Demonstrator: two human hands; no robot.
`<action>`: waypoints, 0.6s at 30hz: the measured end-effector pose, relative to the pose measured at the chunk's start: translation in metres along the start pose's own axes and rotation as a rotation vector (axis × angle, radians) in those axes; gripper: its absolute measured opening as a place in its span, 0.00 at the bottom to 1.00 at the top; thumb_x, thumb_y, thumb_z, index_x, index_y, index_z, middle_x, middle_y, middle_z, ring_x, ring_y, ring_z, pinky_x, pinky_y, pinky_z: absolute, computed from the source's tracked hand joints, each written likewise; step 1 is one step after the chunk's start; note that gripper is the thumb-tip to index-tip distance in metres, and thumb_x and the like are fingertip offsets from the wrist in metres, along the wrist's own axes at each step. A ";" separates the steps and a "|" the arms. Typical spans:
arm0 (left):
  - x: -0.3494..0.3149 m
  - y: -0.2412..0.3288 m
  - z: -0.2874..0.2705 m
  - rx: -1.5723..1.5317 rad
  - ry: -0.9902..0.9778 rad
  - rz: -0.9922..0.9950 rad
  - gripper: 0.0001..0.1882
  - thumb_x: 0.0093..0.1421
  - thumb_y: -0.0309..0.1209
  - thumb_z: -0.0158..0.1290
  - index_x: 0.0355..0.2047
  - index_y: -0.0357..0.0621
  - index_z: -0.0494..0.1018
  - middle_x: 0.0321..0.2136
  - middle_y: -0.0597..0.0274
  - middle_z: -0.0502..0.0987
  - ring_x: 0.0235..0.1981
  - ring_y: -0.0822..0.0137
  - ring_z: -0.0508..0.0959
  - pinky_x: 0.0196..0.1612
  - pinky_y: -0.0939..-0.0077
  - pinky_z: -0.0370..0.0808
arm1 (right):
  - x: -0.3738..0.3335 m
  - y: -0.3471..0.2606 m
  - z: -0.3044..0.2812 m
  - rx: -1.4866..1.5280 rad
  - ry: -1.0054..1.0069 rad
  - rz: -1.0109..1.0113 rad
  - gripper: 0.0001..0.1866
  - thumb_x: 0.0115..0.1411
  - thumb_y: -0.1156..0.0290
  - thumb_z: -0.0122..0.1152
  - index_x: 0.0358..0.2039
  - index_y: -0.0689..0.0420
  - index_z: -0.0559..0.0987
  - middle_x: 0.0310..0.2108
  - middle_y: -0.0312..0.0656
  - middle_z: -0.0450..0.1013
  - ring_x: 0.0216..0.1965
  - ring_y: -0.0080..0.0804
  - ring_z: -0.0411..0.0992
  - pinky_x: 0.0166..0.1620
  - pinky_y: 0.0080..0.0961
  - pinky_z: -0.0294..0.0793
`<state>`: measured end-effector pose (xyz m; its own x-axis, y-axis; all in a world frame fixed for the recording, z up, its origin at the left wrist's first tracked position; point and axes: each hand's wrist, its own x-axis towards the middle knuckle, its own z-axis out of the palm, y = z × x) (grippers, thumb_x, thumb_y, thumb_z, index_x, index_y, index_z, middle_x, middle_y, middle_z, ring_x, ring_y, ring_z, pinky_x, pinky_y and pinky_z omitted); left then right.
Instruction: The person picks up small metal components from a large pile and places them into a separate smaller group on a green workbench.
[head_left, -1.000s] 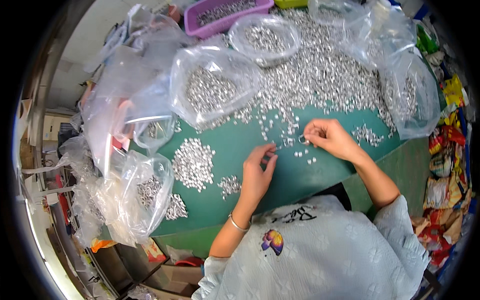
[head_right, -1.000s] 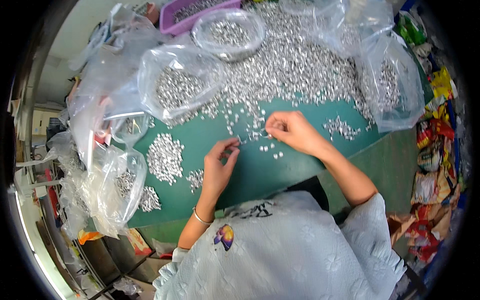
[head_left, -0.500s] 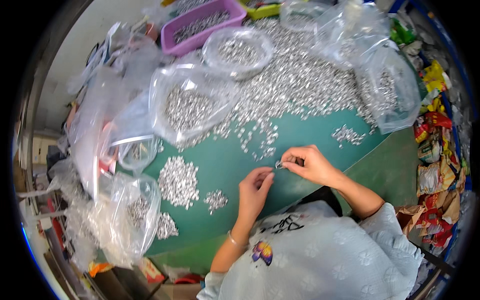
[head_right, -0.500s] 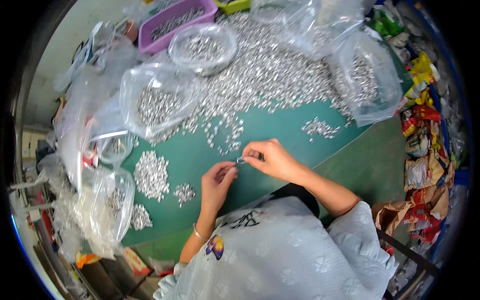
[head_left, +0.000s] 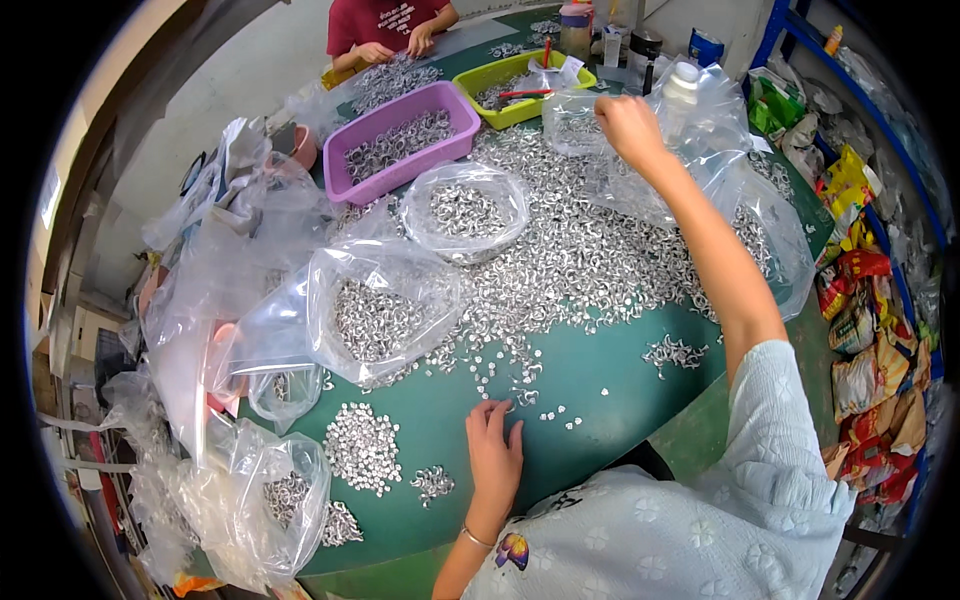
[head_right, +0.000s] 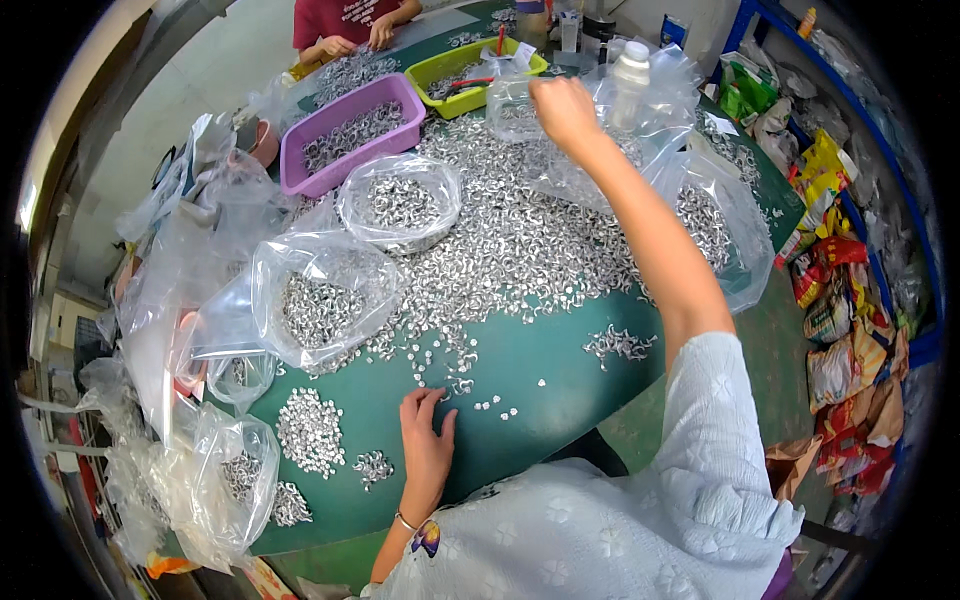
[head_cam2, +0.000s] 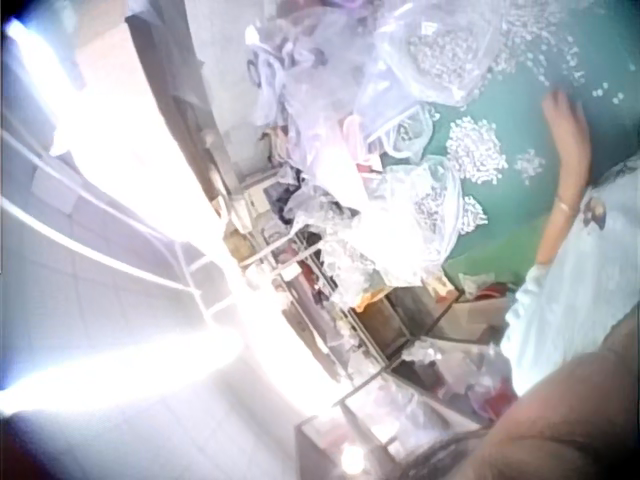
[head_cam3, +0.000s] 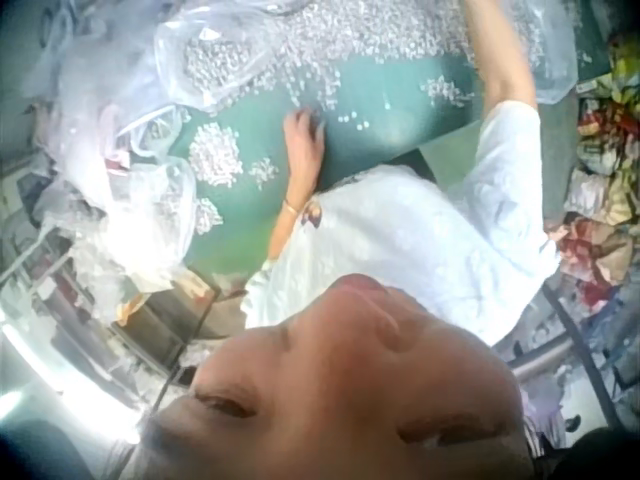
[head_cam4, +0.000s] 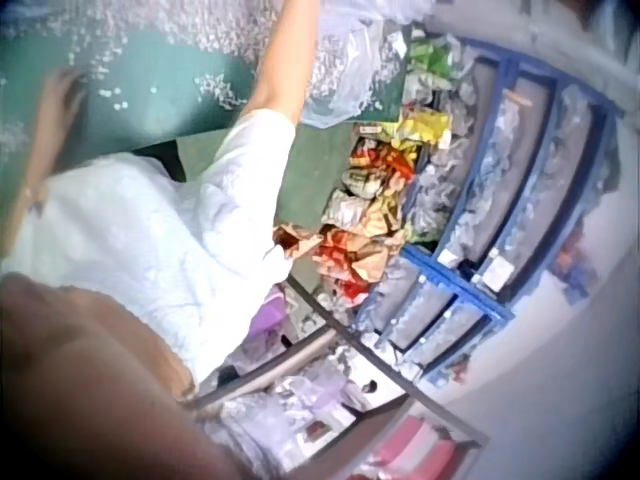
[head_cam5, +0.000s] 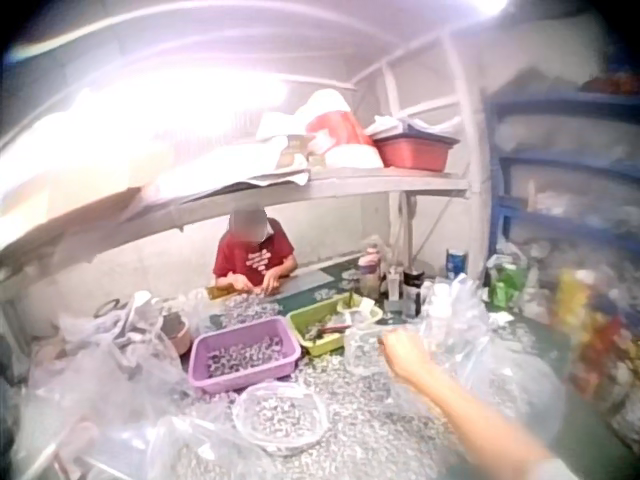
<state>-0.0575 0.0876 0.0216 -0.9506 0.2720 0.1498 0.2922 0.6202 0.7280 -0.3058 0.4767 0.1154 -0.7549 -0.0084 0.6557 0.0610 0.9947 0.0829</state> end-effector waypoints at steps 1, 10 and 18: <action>0.003 -0.004 0.004 -0.004 0.010 0.013 0.19 0.51 0.19 0.60 0.45 0.37 0.73 0.44 0.49 0.70 0.47 0.49 0.71 0.51 0.63 0.69 | 0.009 0.010 0.011 -0.214 -0.091 -0.079 0.04 0.50 0.74 0.58 0.21 0.56 0.79 0.23 0.45 0.77 0.31 0.38 0.76 0.39 0.36 0.69; -0.003 -0.010 -0.006 0.083 -0.017 0.032 0.23 0.52 0.20 0.58 0.49 0.36 0.70 0.47 0.48 0.68 0.46 0.49 0.69 0.50 0.60 0.69 | -0.076 -0.075 -0.049 0.350 -0.112 -0.195 0.11 0.55 0.70 0.62 0.39 0.58 0.79 0.38 0.43 0.76 0.45 0.44 0.71 0.46 0.41 0.69; 0.017 -0.009 0.000 0.064 -0.097 0.104 0.19 0.54 0.20 0.56 0.47 0.34 0.71 0.43 0.49 0.69 0.43 0.50 0.71 0.47 0.63 0.71 | -0.213 -0.161 -0.103 0.893 -0.583 -0.142 0.11 0.52 0.75 0.65 0.37 0.62 0.78 0.37 0.46 0.73 0.41 0.46 0.72 0.44 0.35 0.73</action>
<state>-0.0761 0.0863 0.0178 -0.9013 0.4048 0.1545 0.3972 0.6297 0.6676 -0.0876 0.3075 0.0400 -0.9269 -0.3148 0.2045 -0.3726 0.7054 -0.6030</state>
